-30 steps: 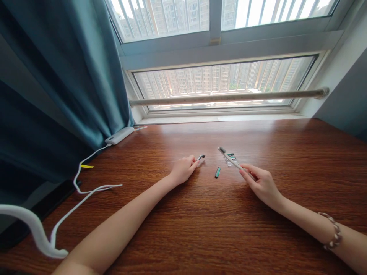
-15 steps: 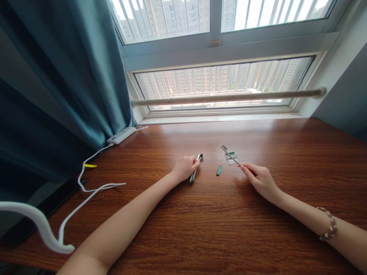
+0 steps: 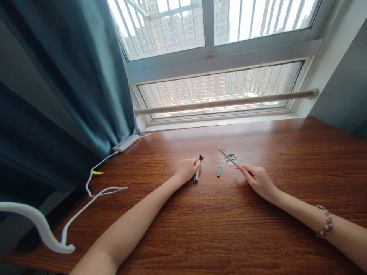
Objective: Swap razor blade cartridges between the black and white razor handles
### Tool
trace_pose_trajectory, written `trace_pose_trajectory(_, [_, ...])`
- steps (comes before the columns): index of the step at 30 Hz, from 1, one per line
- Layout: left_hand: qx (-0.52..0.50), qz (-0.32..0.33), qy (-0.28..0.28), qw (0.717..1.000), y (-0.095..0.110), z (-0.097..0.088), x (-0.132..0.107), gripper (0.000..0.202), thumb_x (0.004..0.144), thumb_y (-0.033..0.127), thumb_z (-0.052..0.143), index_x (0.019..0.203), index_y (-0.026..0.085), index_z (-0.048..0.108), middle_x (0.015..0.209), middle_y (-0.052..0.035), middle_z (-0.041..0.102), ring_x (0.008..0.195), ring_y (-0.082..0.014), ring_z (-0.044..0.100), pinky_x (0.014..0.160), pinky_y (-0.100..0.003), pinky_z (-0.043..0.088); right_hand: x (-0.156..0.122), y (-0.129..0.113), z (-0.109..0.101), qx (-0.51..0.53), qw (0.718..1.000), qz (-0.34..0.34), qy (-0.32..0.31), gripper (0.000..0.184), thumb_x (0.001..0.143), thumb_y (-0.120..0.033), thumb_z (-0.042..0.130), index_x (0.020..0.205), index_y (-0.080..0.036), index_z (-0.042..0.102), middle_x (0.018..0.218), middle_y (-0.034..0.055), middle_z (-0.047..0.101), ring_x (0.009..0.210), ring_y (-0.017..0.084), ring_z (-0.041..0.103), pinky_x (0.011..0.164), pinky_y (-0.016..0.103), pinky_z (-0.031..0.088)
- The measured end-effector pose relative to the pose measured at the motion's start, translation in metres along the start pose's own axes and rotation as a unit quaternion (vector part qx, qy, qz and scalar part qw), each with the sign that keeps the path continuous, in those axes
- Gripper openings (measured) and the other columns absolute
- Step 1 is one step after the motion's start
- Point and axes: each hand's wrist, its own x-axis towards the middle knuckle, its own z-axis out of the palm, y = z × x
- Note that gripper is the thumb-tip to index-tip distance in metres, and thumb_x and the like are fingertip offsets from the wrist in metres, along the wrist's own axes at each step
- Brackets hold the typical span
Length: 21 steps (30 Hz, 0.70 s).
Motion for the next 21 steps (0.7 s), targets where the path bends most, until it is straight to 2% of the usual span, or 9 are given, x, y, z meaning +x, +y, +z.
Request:
trace_pose_trajectory(4, [-0.069, 0.007, 0.009, 0.998, 0.014, -0.011, -0.014, 0.044, 0.085, 0.045, 0.029, 0.069, 0.016, 0.058, 0.062, -0.0054, 0.059, 0.063, -0.017, 0.055, 0.06, -0.026, 0.036, -0.004, -0.013, 0.003, 0.051, 0.998, 0.046, -0.01, 0.031, 0.088, -0.036, 0.035, 0.081, -0.016, 0.058, 0.052, -0.0034, 0.04, 0.048, 0.011, 0.038, 0.05, 0.023, 0.029])
trace_pose_trajectory(7, [-0.18, 0.047, -0.039, 0.982, 0.04, -0.016, -0.036, 0.047, 0.086, 0.047, 0.023, 0.079, 0.016, 0.058, 0.06, -0.001, 0.059, 0.053, -0.0111, 0.053, 0.054, -0.022, 0.038, -0.009, -0.037, 0.008, 0.123, 0.988, 0.077, -0.056, 0.032, 0.089, -0.036, 0.032, 0.082, -0.017, 0.056, 0.051, -0.0044, 0.039, 0.047, 0.01, 0.037, 0.049, 0.022, 0.029])
trace_pose_trajectory(8, [-0.329, 0.069, -0.106, 0.936, 0.05, -0.016, -0.045, 0.043, 0.085, 0.047, 0.029, 0.089, 0.015, 0.057, 0.068, -0.0025, 0.061, 0.054, -0.0107, 0.053, 0.053, -0.022, 0.039, -0.011, -0.046, 0.01, 0.137, 0.986, 0.069, -0.065, 0.031, 0.089, -0.036, 0.032, 0.081, -0.017, 0.055, 0.052, -0.0042, 0.039, 0.049, 0.01, 0.038, 0.05, 0.022, 0.03])
trace_pose_trajectory(9, [-0.449, 0.083, -0.16, 0.875, 0.059, -0.016, -0.053, 0.04, 0.083, 0.046, 0.036, 0.097, 0.015, 0.055, 0.077, -0.0044, 0.062, 0.058, -0.0113, 0.055, 0.055, -0.022, 0.041, -0.014, -0.055, 0.012, 0.146, 0.985, 0.055, -0.078, 0.029, 0.089, -0.035, 0.033, 0.081, -0.017, 0.055, 0.055, -0.0037, 0.041, 0.051, 0.01, 0.038, 0.051, 0.021, 0.03])
trace_pose_trajectory(10, [-0.526, 0.087, -0.193, 0.823, 0.066, -0.016, -0.06, 0.038, 0.081, 0.045, 0.043, 0.098, 0.014, 0.056, 0.082, -0.0056, 0.061, 0.065, -0.0125, 0.056, 0.058, -0.023, 0.043, -0.017, -0.063, 0.014, 0.153, 0.983, 0.033, -0.1, 0.027, 0.088, -0.033, 0.035, 0.08, -0.016, 0.055, 0.059, -0.0027, 0.044, 0.054, 0.01, 0.039, 0.053, 0.021, 0.031])
trace_pose_trajectory(11, [-0.574, 0.081, -0.204, 0.789, 0.072, -0.016, -0.066, 0.036, 0.079, 0.043, 0.048, 0.097, 0.014, 0.056, 0.083, -0.0059, 0.061, 0.07, -0.0134, 0.056, 0.062, -0.023, 0.044, -0.02, -0.069, 0.016, 0.158, 0.979, 0.012, -0.126, 0.025, 0.088, -0.032, 0.037, 0.078, -0.016, 0.055, 0.062, -0.0019, 0.046, 0.056, 0.01, 0.04, 0.054, 0.021, 0.031])
trace_pose_trajectory(16, [-0.674, 0.021, -0.232, 0.701, 0.073, -0.02, -0.072, 0.039, 0.081, 0.042, 0.044, 0.079, 0.008, 0.064, 0.075, -0.0091, 0.064, 0.075, -0.0175, 0.058, 0.075, -0.029, 0.043, -0.023, -0.072, 0.015, 0.139, 0.968, -0.036, -0.204, 0.023, 0.087, -0.027, 0.04, 0.074, -0.015, 0.055, 0.064, -0.0013, 0.049, 0.055, 0.009, 0.041, 0.053, 0.02, 0.033])
trace_pose_trajectory(19, [-0.726, -0.021, -0.179, 0.664, 0.062, -0.024, -0.06, 0.047, 0.081, 0.046, 0.04, 0.07, 0.008, 0.063, 0.069, -0.0103, 0.064, 0.072, -0.0194, 0.06, 0.077, -0.034, 0.044, -0.006, -0.056, 0.015, 0.096, 0.98, -0.053, -0.169, 0.023, 0.087, -0.027, 0.04, 0.081, -0.017, 0.06, 0.069, 0.0009, 0.054, 0.061, 0.011, 0.047, 0.058, 0.021, 0.036])
trace_pose_trajectory(21, [-0.747, -0.046, -0.142, 0.648, 0.056, -0.025, -0.052, 0.046, 0.08, 0.05, 0.041, 0.063, 0.011, 0.058, 0.059, -0.0071, 0.062, 0.063, -0.0187, 0.061, 0.07, -0.033, 0.046, 0.01, -0.045, 0.02, 0.041, 0.991, -0.031, -0.125, 0.021, 0.086, -0.028, 0.042, 0.081, -0.018, 0.06, 0.068, 0.0009, 0.054, 0.059, 0.011, 0.047, 0.057, 0.022, 0.036])
